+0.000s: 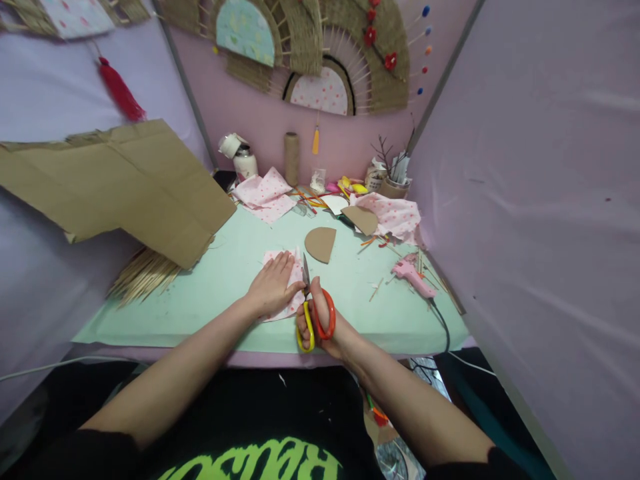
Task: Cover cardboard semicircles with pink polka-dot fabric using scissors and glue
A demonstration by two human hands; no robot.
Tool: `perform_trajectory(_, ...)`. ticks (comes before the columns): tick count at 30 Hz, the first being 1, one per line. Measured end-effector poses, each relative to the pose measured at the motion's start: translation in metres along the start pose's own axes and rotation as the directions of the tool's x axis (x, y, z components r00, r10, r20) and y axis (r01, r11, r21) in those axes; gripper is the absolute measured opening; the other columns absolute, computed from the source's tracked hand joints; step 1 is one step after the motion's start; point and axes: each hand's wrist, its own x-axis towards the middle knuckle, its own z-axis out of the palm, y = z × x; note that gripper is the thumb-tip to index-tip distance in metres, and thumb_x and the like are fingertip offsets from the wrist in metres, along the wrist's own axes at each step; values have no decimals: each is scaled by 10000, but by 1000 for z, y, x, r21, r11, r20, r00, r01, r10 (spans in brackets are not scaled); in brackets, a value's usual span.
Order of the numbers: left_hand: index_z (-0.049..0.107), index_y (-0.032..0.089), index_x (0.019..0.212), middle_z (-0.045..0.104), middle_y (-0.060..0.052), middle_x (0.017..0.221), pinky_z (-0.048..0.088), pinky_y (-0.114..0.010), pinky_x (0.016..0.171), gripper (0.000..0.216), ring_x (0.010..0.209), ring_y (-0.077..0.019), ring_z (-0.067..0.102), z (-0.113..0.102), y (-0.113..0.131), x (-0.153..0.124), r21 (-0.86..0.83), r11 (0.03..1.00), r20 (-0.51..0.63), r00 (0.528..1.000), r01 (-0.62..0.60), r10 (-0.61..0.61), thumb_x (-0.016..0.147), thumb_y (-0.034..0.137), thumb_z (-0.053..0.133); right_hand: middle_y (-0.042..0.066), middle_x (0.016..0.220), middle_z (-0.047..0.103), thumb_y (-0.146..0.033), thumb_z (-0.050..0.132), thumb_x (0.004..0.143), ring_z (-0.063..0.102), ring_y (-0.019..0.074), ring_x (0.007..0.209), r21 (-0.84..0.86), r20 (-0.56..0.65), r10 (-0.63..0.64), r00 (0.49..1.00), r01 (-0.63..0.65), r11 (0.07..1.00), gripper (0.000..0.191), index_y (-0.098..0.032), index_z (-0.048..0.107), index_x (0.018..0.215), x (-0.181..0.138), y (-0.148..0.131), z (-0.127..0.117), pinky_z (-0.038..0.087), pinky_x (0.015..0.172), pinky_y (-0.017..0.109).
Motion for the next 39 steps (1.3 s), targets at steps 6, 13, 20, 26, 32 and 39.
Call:
perform_trajectory(6,228,46,1445,179,-157,1531,134,-411,1139,876,1421,-268,124,-3,2,-1,4,1000,8,1000,5,-5,848,686,169,-49,393,395,-822,231,747,324,73,301,-10,-79,-14,997,13,1000,663,-196,431,658,6,1,0,288,293,187)
perform_trajectory(13,213,47,1449,170,-158,1534,135,-406,1140,903,1423,-265,114,-6,3,-2,19,1000,29,999,13,-14,838,707,140,-79,377,336,-790,307,766,238,36,279,26,-141,-15,990,19,999,618,-194,402,633,4,3,2,218,269,147)
perform_trajectory(20,193,57,1457,172,-146,1535,133,-394,1142,883,1424,-256,114,-7,4,-2,49,999,36,999,21,-23,847,693,143,-32,389,432,-820,171,752,363,92,312,47,-46,9,999,-7,999,685,-194,442,694,2,-2,1,329,315,203)
perform_trajectory(26,191,27,1452,175,-161,1531,132,-398,1141,884,1423,-259,119,-5,4,-1,42,999,34,999,24,-25,856,677,136,-26,416,454,-823,146,747,388,100,327,44,-36,55,998,-53,998,705,-190,456,732,10,-10,1,345,337,209)
perform_trajectory(32,184,41,1456,173,-157,1532,144,-411,1137,841,1422,-258,124,-2,2,-1,33,999,23,999,23,-24,871,645,157,-17,413,446,-834,87,730,389,104,330,35,-37,84,996,-83,996,743,-188,453,720,21,-19,2,339,333,212)
perform_trajectory(39,176,32,1457,154,-160,1535,126,-404,1141,852,1423,-264,114,-2,2,-1,24,999,29,999,22,-23,867,647,159,-32,389,403,-838,174,734,351,81,310,39,-113,50,992,-46,998,698,-194,423,634,28,-15,2,305,305,192)
